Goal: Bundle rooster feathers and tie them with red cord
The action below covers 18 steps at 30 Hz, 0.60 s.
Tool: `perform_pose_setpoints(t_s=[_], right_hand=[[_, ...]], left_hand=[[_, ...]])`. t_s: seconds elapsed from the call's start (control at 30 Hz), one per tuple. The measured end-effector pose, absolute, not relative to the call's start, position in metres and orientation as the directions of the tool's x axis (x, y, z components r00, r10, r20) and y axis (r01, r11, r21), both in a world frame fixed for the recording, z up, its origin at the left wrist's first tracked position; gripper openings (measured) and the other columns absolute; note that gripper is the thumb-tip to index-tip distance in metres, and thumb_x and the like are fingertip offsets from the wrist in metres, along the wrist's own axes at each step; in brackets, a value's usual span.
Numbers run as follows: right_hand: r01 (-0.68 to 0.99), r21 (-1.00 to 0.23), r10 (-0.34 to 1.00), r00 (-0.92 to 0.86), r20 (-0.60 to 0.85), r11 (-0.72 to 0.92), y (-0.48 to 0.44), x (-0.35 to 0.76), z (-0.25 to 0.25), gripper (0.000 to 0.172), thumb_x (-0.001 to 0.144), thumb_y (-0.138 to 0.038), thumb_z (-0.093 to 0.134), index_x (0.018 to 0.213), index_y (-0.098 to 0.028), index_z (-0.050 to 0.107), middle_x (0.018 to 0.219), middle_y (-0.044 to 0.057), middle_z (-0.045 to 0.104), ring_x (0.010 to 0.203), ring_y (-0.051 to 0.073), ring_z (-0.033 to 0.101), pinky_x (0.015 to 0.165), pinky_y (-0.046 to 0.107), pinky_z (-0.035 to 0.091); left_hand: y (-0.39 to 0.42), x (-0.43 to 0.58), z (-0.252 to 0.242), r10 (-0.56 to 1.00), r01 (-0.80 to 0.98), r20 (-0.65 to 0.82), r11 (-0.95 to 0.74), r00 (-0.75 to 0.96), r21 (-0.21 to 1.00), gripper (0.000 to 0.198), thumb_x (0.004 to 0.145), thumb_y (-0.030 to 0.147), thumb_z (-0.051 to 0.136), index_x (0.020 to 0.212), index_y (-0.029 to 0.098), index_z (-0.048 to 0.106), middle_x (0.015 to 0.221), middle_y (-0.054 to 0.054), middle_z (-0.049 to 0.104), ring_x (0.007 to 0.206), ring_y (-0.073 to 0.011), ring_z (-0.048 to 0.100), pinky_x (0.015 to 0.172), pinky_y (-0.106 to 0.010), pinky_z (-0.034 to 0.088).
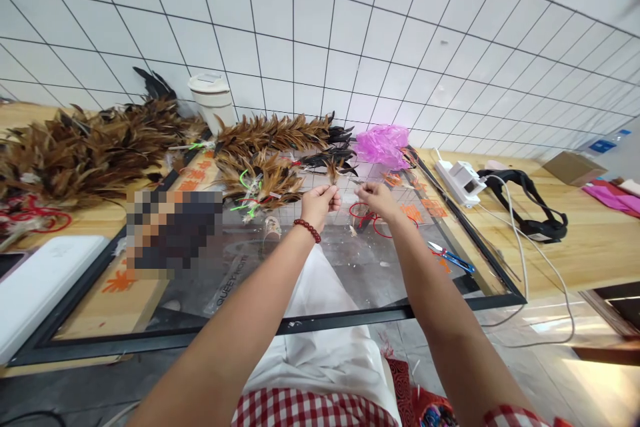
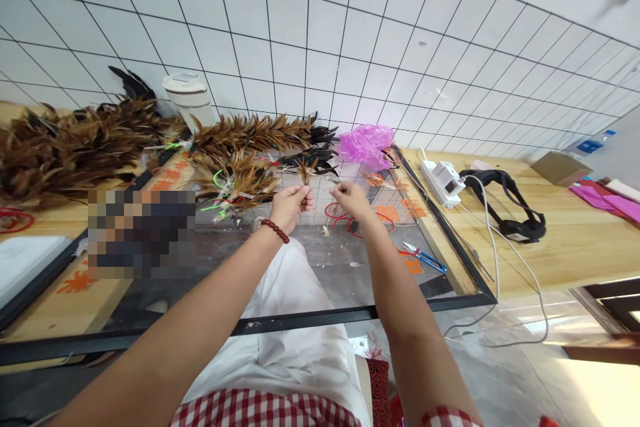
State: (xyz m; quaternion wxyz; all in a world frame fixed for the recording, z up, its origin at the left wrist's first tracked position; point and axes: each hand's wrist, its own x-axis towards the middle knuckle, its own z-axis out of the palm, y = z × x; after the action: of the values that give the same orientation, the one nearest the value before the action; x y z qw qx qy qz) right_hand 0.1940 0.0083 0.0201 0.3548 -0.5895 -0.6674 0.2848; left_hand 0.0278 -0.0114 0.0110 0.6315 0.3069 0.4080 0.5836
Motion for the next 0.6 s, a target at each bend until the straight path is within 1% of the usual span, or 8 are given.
perform_pose_setpoints(t_s=[0.07,0.1,0.17,0.27,0.37,0.5,0.57,0.6], right_hand=[[0.415,-0.876,0.967,-0.032,0.253,0.244,0.009,0.197,0.025,0.027,0.076,-0.043,0.055,0.066,-0.019,0.052,0.056,-0.004,0.046,0.053,0.01,0.039,0.054,0.024,0.033],[0.386,-0.881,0.957,-0.02,0.288,0.273,0.01,0.201,0.027,0.027,0.077,-0.044,0.056,0.067,-0.019,0.052,0.057,-0.004,0.046,0.053,0.01,0.039,0.054,0.024,0.033],[0.448,-0.852,0.952,0.006,0.305,0.27,0.011,0.209,0.029,0.023,0.077,-0.04,0.058,0.069,-0.018,0.056,0.06,-0.003,0.051,0.055,0.011,0.042,0.055,0.024,0.035],[0.686,-0.698,0.956,0.013,0.293,0.204,0.01,0.218,0.028,0.01,0.077,-0.024,0.058,0.077,-0.017,0.065,0.071,0.002,0.062,0.063,0.014,0.052,0.062,0.026,0.039],[0.847,-0.469,0.962,-0.162,0.218,0.249,0.007,0.221,0.026,0.016,0.075,-0.012,0.056,0.08,-0.019,0.07,0.085,0.005,0.068,0.075,0.016,0.058,0.072,0.028,0.042],[0.855,-0.351,0.921,-0.385,0.067,0.383,0.004,0.214,0.023,0.018,0.076,-0.009,0.054,0.079,-0.019,0.069,0.089,0.006,0.067,0.077,0.016,0.059,0.074,0.027,0.042],[0.864,-0.32,0.921,-0.375,0.105,0.388,0.004,0.21,0.022,0.02,0.078,-0.008,0.049,0.076,-0.018,0.066,0.086,0.007,0.065,0.077,0.017,0.057,0.073,0.027,0.042],[0.863,-0.315,0.918,-0.357,0.173,0.395,0.004,0.208,0.023,0.021,0.079,-0.008,0.046,0.077,-0.017,0.064,0.086,0.007,0.064,0.078,0.018,0.057,0.073,0.028,0.043]], left_hand=[[-0.011,0.027,0.011,0.987,-0.495,-0.158,0.128,-0.019,0.86,0.013,0.073,0.02,0.07,0.07,0.01,0.062,0.054,0.001,0.059,0.044,-0.006,0.052,0.046,-0.018,0.041],[-0.011,0.027,0.011,0.987,-0.499,-0.16,0.129,-0.02,0.857,0.012,0.073,0.019,0.069,0.07,0.01,0.061,0.054,0.001,0.059,0.043,-0.006,0.052,0.046,-0.018,0.041],[-0.011,0.027,0.012,0.986,-0.507,-0.165,0.132,-0.021,0.852,0.011,0.074,0.018,0.068,0.069,0.011,0.061,0.054,0.002,0.058,0.043,-0.006,0.052,0.045,-0.018,0.04],[-0.011,0.027,0.012,0.985,-0.507,-0.168,0.132,-0.026,0.852,0.011,0.075,0.017,0.068,0.069,0.011,0.061,0.053,0.002,0.058,0.043,-0.006,0.052,0.044,-0.018,0.04],[-0.011,0.027,0.013,0.985,-0.505,-0.172,0.136,-0.025,0.852,0.01,0.075,0.017,0.067,0.069,0.011,0.061,0.053,0.002,0.058,0.043,-0.006,0.052,0.044,-0.018,0.041],[-0.011,0.027,0.013,0.984,-0.506,-0.177,0.14,-0.024,0.851,0.01,0.078,0.014,0.063,0.069,0.011,0.061,0.053,0.002,0.058,0.042,-0.0059,0.052,0.043,-0.018,0.041],[-0.012,0.028,0.013,0.984,-0.508,-0.177,0.141,-0.023,0.85,0.01,0.079,0.013,0.062,0.069,0.011,0.061,0.052,0.002,0.057,0.041,-0.0059,0.052,0.043,-0.018,0.04],[-0.012,0.028,0.013,0.984,-0.509,-0.177,0.141,-0.023,0.849,0.01,0.079,0.013,0.062,0.069,0.011,0.061,0.052,0.002,0.057,0.042,-0.0059,0.052,0.043,-0.018,0.04]])
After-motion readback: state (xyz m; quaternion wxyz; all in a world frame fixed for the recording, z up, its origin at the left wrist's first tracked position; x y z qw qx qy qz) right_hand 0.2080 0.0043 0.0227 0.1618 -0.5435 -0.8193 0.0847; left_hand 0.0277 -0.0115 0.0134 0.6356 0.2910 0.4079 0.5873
